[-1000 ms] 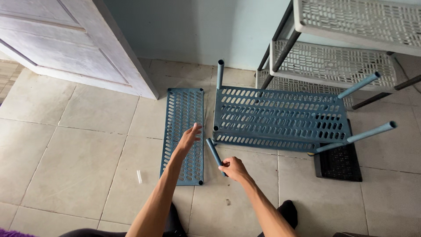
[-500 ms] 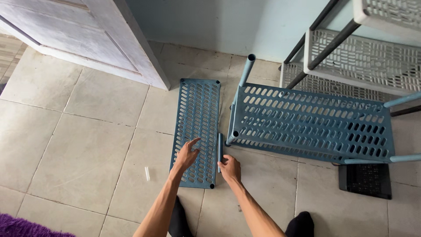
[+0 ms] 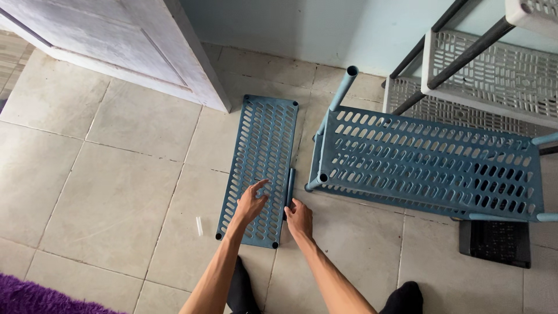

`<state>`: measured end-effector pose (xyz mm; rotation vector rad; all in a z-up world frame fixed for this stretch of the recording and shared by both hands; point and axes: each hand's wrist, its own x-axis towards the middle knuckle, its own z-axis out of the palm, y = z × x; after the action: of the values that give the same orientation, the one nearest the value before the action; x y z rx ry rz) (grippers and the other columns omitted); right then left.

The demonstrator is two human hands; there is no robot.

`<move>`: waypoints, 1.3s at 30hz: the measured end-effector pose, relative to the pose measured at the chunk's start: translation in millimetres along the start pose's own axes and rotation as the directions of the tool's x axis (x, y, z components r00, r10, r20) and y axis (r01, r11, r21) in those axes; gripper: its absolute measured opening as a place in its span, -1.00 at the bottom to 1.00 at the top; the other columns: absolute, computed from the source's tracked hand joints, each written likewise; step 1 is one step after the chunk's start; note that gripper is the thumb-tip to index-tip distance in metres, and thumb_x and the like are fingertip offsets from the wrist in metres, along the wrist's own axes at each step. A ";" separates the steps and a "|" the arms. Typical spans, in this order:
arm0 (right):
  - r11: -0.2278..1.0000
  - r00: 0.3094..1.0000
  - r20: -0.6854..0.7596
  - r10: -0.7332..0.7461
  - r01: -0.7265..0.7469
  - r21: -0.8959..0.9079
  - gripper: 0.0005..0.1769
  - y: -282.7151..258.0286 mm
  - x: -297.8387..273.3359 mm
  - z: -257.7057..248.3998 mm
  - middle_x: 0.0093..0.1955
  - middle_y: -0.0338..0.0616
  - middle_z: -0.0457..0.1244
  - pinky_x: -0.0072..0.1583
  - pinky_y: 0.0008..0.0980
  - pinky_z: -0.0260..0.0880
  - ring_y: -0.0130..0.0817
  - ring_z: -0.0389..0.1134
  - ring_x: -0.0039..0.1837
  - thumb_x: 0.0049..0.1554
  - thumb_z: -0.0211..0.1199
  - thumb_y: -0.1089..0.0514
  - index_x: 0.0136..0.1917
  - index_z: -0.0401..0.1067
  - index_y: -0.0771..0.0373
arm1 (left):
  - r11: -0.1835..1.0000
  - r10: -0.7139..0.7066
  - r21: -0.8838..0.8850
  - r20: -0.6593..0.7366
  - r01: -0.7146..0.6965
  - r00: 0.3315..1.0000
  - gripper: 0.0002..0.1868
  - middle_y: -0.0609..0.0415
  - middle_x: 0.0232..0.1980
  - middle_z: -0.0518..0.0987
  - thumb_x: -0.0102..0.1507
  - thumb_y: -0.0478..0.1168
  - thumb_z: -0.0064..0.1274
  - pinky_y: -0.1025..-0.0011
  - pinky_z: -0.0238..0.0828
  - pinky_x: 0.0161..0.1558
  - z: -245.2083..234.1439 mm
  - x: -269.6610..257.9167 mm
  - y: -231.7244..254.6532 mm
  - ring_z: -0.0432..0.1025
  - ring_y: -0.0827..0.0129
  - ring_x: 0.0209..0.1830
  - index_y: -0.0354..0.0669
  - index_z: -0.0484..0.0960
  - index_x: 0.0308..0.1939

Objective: The person sits on the floor and takes apart a small blue metal storage rack, pulling the plastic leg tubes off the perforated shelf panels and stacking the loose tubes beside them. They then fit the tubes back onto the shelf panels, rebuilding the rack frame while a black tray sits nearby.

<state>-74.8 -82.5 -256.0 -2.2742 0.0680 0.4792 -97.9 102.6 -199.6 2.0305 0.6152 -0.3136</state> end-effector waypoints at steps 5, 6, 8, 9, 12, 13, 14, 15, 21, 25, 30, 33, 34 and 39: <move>0.994 0.994 0.052 -0.099 0.102 -0.046 -0.44 21.7 14.8 -0.5 -0.16 0.09 0.44 0.11 -0.16 0.45 -0.03 0.49 -0.01 0.12 0.36 0.05 0.31 0.41 0.39 | 1.000 -0.025 0.016 -0.004 0.025 1.000 -0.38 0.06 0.42 0.47 0.24 -0.06 0.10 -0.13 0.07 0.41 0.4 2.2 -0.6 0.46 0.08 0.30 0.30 0.43 0.42; 0.997 0.994 0.084 -0.069 0.072 -0.031 -0.42 26.5 17.7 -1.2 -0.14 0.10 0.45 0.12 -0.18 0.46 -0.05 0.50 0.00 0.14 0.34 0.04 0.34 0.39 0.38 | 0.999 -0.041 0.030 0.004 0.041 0.999 -0.38 0.06 0.42 0.46 0.25 -0.06 0.09 -0.14 0.04 0.42 0.4 1.7 1.8 0.48 0.09 0.28 0.31 0.43 0.42; 0.994 0.993 0.063 -0.101 0.103 -0.030 -0.43 36.3 20.8 -1.0 -0.03 0.08 0.42 0.13 -0.18 0.44 -0.04 0.46 0.06 0.12 0.35 0.04 0.34 0.42 0.32 | 0.999 -0.034 -0.019 0.018 0.035 0.999 -0.37 0.08 0.42 0.48 0.22 -0.08 0.07 -0.04 0.16 0.42 0.9 0.0 7.3 0.58 0.08 0.19 0.29 0.42 0.42; 0.993 0.992 0.053 -0.117 0.118 -0.030 -0.44 40.8 21.6 -0.7 0.03 0.07 0.41 0.14 -0.17 0.43 -0.05 0.45 0.09 0.11 0.35 0.04 0.34 0.43 0.29 | 0.999 -0.032 -0.043 0.025 0.033 0.999 -0.36 0.09 0.43 0.49 0.21 -0.09 0.06 0.01 0.22 0.42 1.0 -1.5 9.9 0.63 0.08 0.14 0.28 0.42 0.41; 0.990 0.977 0.161 -0.137 0.141 -0.012 -0.36 47.9 26.4 -3.4 0.10 0.02 0.42 0.18 -0.20 0.43 -0.09 0.44 0.14 0.14 0.32 0.01 0.43 0.33 0.27 | 0.999 -0.004 0.032 0.012 0.003 1.000 -0.34 0.04 0.42 0.46 0.21 -0.15 0.11 -0.16 -0.06 0.40 1.7 -3.3 19.5 0.41 0.08 0.34 0.26 0.42 0.43; 0.988 0.975 0.159 -0.154 0.157 -0.005 -0.35 47.6 27.7 -4.8 0.11 0.01 0.42 0.17 -0.20 0.42 -0.10 0.44 0.13 0.15 0.32 0.00 0.43 0.31 0.28 | 1.000 0.021 0.009 0.005 -0.021 1.000 -0.34 0.02 0.42 0.46 0.21 -0.14 0.11 -0.10 0.01 0.40 1.0 -2.4 22.3 0.43 0.08 0.32 0.25 0.42 0.43; 0.985 0.972 0.160 -0.170 0.172 0.000 -0.34 46.5 26.3 -7.1 0.11 -0.01 0.42 0.17 -0.20 0.42 -0.11 0.44 0.13 0.15 0.32 -0.01 0.44 0.30 0.28 | 0.999 0.042 -0.015 -0.001 -0.042 0.999 -0.33 0.01 0.41 0.46 0.20 -0.14 0.11 -0.03 0.08 0.41 0.4 -2.7 24.2 0.44 0.07 0.31 0.23 0.42 0.43; 0.982 0.969 0.161 -0.186 0.187 0.004 -0.33 43.7 23.7 -10.4 0.12 -0.02 0.42 0.17 -0.20 0.42 -0.11 0.44 0.13 0.16 0.32 -0.02 0.45 0.28 0.28 | 0.997 0.063 -0.040 -0.008 -0.063 0.998 -0.32 -0.01 0.41 0.46 0.19 -0.14 0.12 0.04 0.15 0.41 0.1 -4.2 25.8 0.46 0.06 0.29 0.22 0.42 0.43; 0.971 0.954 0.182 -0.237 0.228 0.066 -0.37 -4.1 1.7 -62.4 0.16 -0.06 0.41 0.11 -0.25 0.45 -0.21 0.50 0.01 0.18 0.25 -0.02 0.45 0.29 0.23 | 0.987 0.119 -0.104 -0.048 -0.124 0.992 -0.36 0.02 0.38 0.50 0.17 -0.13 0.09 0.16 0.36 0.31 -0.4 -6.5 60.7 0.50 0.06 0.27 0.19 0.48 0.37; 0.938 0.923 0.171 -0.346 0.341 0.058 -0.39 -45.7 -18.3 -110.7 0.21 -0.02 0.37 0.08 -0.25 0.46 -0.22 0.49 -0.06 0.21 0.21 0.01 0.47 0.26 0.23 | 0.972 0.220 -0.075 -0.060 -0.224 0.974 -0.40 -0.03 0.35 0.52 0.18 -0.16 0.07 0.18 0.38 0.26 -5.8 -13.4 95.8 0.45 0.03 0.30 0.15 0.51 0.35; 0.900 0.893 0.119 -0.435 0.429 0.069 -0.45 -84.5 -43.6 -159.3 0.19 0.00 0.32 0.08 -0.25 0.47 -0.24 0.47 -0.05 0.22 0.22 0.06 0.43 0.30 0.25 | 0.934 0.338 -0.111 -0.040 -0.340 0.940 -0.44 -0.11 0.33 0.52 0.23 -0.15 0.08 0.20 0.43 0.20 -12.5 -21.7 129.0 0.48 0.03 0.25 0.06 0.50 0.34; 0.865 0.858 0.111 -0.502 0.497 0.069 -0.50 -100.7 -56.1 -184.8 0.16 -0.01 0.32 0.06 -0.28 0.47 -0.28 0.47 -0.03 0.24 0.21 0.10 0.40 0.33 0.27 | 0.903 0.399 -0.167 -0.012 -0.395 0.917 -0.43 -0.09 0.32 0.55 0.22 -0.19 0.03 0.21 0.51 0.12 -18.6 -22.3 143.2 0.56 0.06 0.19 -0.01 0.48 0.35; 0.866 0.860 0.106 -0.500 0.497 0.056 -0.52 -105.5 -59.9 -193.6 0.16 -0.02 0.33 0.06 -0.28 0.47 -0.28 0.47 -0.03 0.23 0.21 0.10 0.38 0.35 0.27 | 0.908 0.394 -0.151 -0.003 -0.390 0.919 -0.43 -0.09 0.31 0.56 0.22 -0.19 0.03 0.22 0.53 0.09 -20.3 -22.4 148.2 0.56 0.07 0.19 -0.01 0.48 0.35; 0.876 0.874 0.089 -0.477 0.482 -0.036 -0.60 -120.9 -69.3 -237.8 0.10 -0.03 0.34 0.03 -0.32 0.49 -0.29 0.45 0.00 0.24 0.22 0.08 0.31 0.45 0.21 | 0.910 0.414 -0.033 0.042 -0.412 0.910 -0.45 -0.10 0.33 0.55 0.29 -0.17 0.01 0.26 0.55 0.07 -30.1 -21.6 170.7 0.55 0.08 0.17 -0.03 0.45 0.39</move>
<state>-39.3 -178.9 -0.2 -2.2181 -0.5482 0.3034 -24.5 51.1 -49.7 2.0640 0.1454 -0.0999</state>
